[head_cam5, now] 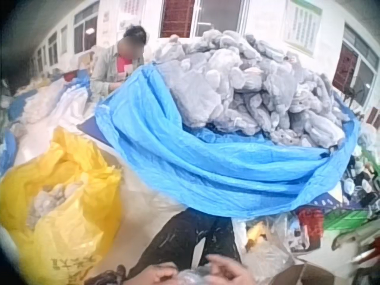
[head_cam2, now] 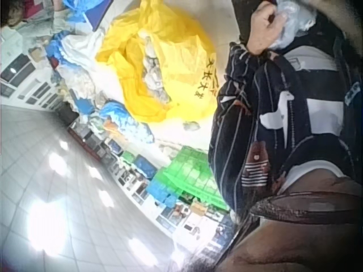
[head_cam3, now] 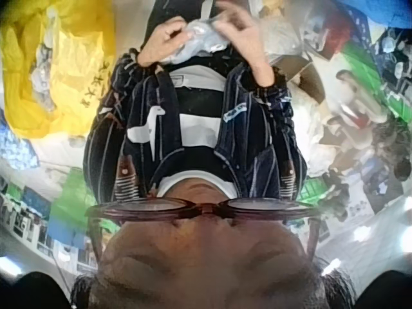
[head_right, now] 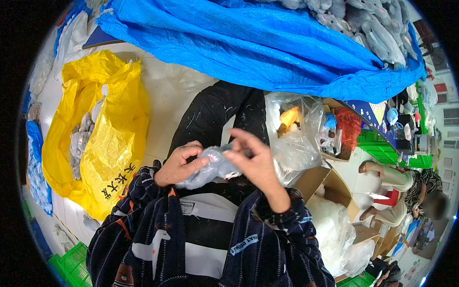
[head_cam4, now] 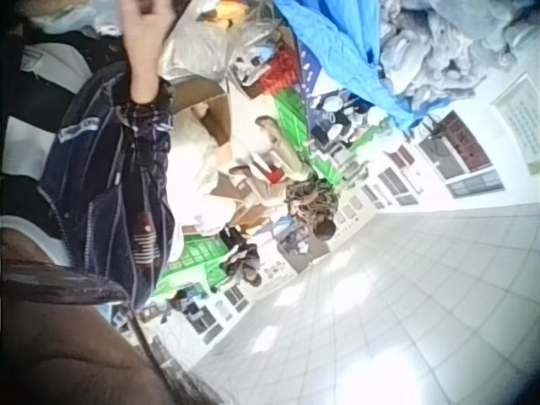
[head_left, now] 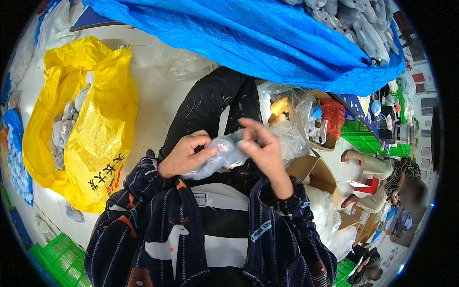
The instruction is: The person sits on the floor and uses scissors to trim loose threads and fur from small gray stuffed toys. They handle each toy one at a time, turning it over to access different areas, then place the finished toy into a blue bag.
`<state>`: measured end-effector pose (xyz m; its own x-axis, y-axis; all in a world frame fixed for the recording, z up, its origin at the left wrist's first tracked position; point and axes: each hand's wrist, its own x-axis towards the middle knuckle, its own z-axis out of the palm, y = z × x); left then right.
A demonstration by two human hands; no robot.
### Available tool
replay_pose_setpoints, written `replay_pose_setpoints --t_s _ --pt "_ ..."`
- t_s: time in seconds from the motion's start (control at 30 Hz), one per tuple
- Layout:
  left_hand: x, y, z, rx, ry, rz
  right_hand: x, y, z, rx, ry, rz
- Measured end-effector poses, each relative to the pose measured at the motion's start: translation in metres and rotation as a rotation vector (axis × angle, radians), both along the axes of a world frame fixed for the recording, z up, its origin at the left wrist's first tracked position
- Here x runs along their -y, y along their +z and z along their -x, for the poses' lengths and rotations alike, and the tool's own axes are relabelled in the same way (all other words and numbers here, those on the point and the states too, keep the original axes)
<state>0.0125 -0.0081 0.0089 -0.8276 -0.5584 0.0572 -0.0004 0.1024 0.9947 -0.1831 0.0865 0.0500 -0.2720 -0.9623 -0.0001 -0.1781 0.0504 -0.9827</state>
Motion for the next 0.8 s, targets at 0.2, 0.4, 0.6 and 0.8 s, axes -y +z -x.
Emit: replay_pose_setpoints --t_s 0.2,0.4,0.6,0.8 --pt "-0.004 0.007 0.002 -0.071 0.079 0.104 0.007 -0.014 -0.022 -0.304 0.014 0.094" --pt "-0.001 -0.001 -0.003 -0.025 0.163 0.132 0.003 -0.021 0.0 1.209 -0.344 -0.098" --pt "0.001 -0.007 -0.01 -0.065 0.274 -0.172 -0.009 -0.011 0.031 0.417 -0.374 -0.119" --pt "-0.002 -0.007 -0.011 -0.284 0.483 -0.738 -0.012 -0.034 0.036 -0.126 -0.435 0.026"
